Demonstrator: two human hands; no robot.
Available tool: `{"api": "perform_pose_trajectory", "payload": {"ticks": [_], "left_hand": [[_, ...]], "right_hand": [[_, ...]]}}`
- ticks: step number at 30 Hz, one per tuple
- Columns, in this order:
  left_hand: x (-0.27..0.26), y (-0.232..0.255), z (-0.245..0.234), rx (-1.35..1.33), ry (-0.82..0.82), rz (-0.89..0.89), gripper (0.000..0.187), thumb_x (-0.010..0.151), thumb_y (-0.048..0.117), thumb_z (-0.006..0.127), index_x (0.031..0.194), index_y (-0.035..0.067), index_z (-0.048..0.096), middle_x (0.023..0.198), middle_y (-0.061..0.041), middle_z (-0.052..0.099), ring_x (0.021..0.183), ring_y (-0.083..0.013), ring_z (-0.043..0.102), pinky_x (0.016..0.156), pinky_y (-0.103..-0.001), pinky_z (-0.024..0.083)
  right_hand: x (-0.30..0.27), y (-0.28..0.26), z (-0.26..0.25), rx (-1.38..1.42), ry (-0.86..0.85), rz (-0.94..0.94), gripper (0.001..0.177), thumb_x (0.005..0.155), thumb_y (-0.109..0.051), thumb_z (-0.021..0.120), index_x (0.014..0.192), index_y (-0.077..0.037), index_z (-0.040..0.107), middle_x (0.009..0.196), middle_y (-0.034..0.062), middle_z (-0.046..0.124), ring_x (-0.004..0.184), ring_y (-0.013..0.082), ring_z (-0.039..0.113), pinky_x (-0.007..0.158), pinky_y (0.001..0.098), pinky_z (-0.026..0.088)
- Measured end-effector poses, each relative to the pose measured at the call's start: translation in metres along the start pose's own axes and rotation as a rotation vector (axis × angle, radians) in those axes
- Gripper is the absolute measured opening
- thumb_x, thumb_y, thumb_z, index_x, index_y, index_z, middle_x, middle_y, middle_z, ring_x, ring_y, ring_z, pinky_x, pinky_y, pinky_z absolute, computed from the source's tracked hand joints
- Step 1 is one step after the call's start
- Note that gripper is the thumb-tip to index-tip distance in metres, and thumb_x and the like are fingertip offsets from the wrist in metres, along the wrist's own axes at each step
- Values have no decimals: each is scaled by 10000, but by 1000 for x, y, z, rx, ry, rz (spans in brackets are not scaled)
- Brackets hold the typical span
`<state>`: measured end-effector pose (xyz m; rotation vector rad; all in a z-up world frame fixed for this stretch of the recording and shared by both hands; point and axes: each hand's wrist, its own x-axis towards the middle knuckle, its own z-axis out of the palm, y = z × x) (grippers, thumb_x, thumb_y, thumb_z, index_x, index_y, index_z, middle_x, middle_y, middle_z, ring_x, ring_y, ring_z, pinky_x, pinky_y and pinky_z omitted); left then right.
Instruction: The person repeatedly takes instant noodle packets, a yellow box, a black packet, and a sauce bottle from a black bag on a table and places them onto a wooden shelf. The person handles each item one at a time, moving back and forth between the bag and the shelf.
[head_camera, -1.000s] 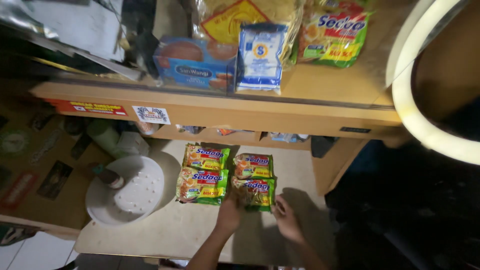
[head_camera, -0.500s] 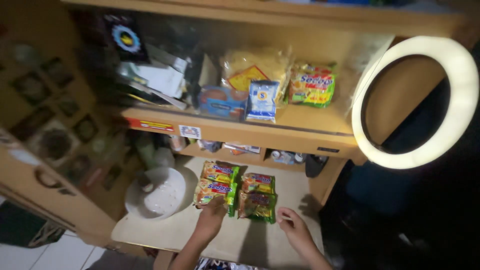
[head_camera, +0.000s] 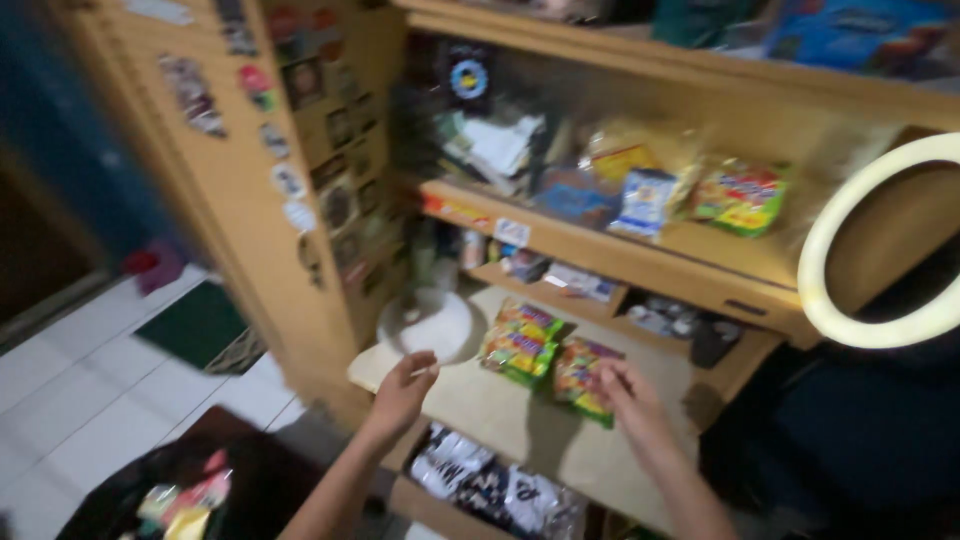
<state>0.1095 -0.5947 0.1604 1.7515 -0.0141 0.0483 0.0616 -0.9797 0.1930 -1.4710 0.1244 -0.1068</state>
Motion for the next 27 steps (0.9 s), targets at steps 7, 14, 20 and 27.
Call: {"api": "perform_pose_trajectory", "payload": {"ticks": [7, 14, 20, 27], "left_hand": [[-26, -10, -90, -229, 48, -38, 488, 961, 281, 649, 1365, 16, 585, 1311, -104, 676, 1225, -227, 619, 1006, -340, 492], [-54, -36, -230, -62, 134, -38, 451, 974, 293, 646, 1322, 7, 629, 1251, -115, 715, 1175, -217, 664, 999, -336, 511], [-86, -90, -346, -37, 216, -146, 418, 946, 280, 661, 1275, 22, 657, 1189, -109, 737, 1120, -200, 680, 953, -333, 529], [-114, -213, -424, -5, 317, -317, 433, 932, 302, 687, 1268, 30, 658, 1145, -120, 737, 1086, -204, 683, 933, -319, 533]], "right_hand": [[-21, -15, 90, 25, -253, -49, 332, 1051, -268, 574, 1224, 10, 630, 1077, 91, 679, 986, 192, 662, 881, 360, 562], [-17, 40, 239, 19, -286, 111, 303, 1022, -241, 550, 1229, -31, 619, 1126, 73, 678, 1032, 185, 677, 889, 341, 542], [-39, 99, 384, 74, -371, 209, 311, 1020, -238, 556, 1236, -26, 627, 1120, 92, 694, 1010, 189, 689, 870, 338, 559], [-74, 170, 497, -27, -491, 380, 343, 1001, -266, 575, 1247, -36, 640, 1142, 88, 712, 1015, 178, 695, 869, 329, 559]]}}
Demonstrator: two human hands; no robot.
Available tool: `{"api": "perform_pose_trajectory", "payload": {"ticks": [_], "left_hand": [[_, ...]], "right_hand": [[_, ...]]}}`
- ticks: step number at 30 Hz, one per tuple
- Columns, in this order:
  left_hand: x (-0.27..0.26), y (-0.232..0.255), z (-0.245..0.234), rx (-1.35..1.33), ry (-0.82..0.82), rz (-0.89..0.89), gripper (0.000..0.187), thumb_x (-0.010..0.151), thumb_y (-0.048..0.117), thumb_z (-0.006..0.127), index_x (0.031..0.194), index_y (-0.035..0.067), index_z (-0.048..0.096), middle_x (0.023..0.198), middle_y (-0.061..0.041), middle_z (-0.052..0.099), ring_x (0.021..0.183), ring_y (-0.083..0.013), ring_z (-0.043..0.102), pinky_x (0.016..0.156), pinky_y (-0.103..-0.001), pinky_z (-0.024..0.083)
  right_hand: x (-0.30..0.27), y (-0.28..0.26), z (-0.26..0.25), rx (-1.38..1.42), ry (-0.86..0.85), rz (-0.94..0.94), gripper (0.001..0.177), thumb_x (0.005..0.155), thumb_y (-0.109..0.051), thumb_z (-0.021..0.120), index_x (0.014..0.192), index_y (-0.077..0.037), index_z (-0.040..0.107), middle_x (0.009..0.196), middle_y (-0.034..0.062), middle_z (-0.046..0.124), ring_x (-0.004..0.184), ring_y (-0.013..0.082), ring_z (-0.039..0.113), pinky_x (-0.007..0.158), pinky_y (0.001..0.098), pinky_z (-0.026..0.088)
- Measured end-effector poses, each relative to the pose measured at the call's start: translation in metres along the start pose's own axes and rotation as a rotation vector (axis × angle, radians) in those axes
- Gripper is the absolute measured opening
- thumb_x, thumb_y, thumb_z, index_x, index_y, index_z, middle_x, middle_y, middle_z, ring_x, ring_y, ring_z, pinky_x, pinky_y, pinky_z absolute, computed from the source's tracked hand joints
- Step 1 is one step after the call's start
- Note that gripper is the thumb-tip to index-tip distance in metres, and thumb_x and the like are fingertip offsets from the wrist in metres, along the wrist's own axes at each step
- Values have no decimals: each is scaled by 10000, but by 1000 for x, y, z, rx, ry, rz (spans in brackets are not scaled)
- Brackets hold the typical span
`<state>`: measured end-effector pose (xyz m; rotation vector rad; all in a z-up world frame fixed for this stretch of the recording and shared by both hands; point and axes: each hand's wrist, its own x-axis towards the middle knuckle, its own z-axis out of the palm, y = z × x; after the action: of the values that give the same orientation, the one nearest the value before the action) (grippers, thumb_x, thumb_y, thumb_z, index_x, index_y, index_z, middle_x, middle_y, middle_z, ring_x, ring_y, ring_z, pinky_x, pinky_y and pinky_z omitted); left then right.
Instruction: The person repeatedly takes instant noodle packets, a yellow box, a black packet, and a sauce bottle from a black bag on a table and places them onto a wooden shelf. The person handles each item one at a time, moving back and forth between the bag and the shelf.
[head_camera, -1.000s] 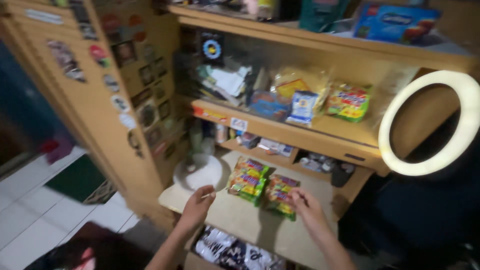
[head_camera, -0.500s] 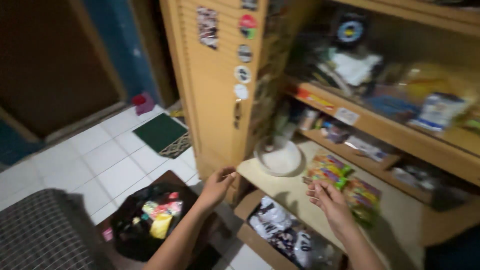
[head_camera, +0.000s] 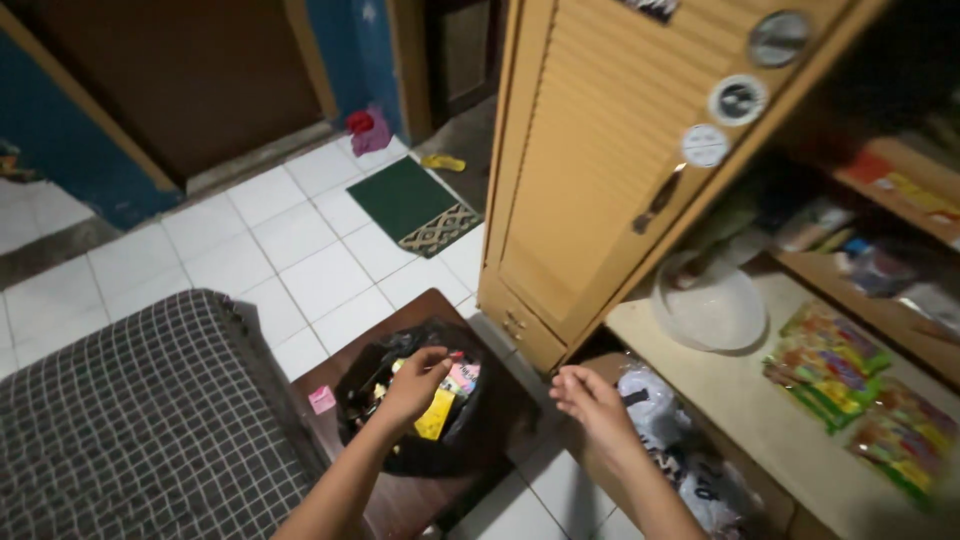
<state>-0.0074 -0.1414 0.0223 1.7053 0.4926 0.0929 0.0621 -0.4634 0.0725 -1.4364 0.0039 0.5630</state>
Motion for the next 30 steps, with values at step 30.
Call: {"api": "perform_pose_trajectory", "payload": {"ticks": [30], "left_hand": [[61, -169, 28, 637, -77, -258, 638, 821, 335, 771, 1317, 20, 523, 1301, -285, 542, 1143, -455, 634, 952, -487, 551]], "right_hand": [[181, 250, 138, -796, -179, 53, 402, 918, -282, 688, 1232, -31, 707, 1211, 156, 739, 1162, 260, 697, 1019, 354, 502]]}}
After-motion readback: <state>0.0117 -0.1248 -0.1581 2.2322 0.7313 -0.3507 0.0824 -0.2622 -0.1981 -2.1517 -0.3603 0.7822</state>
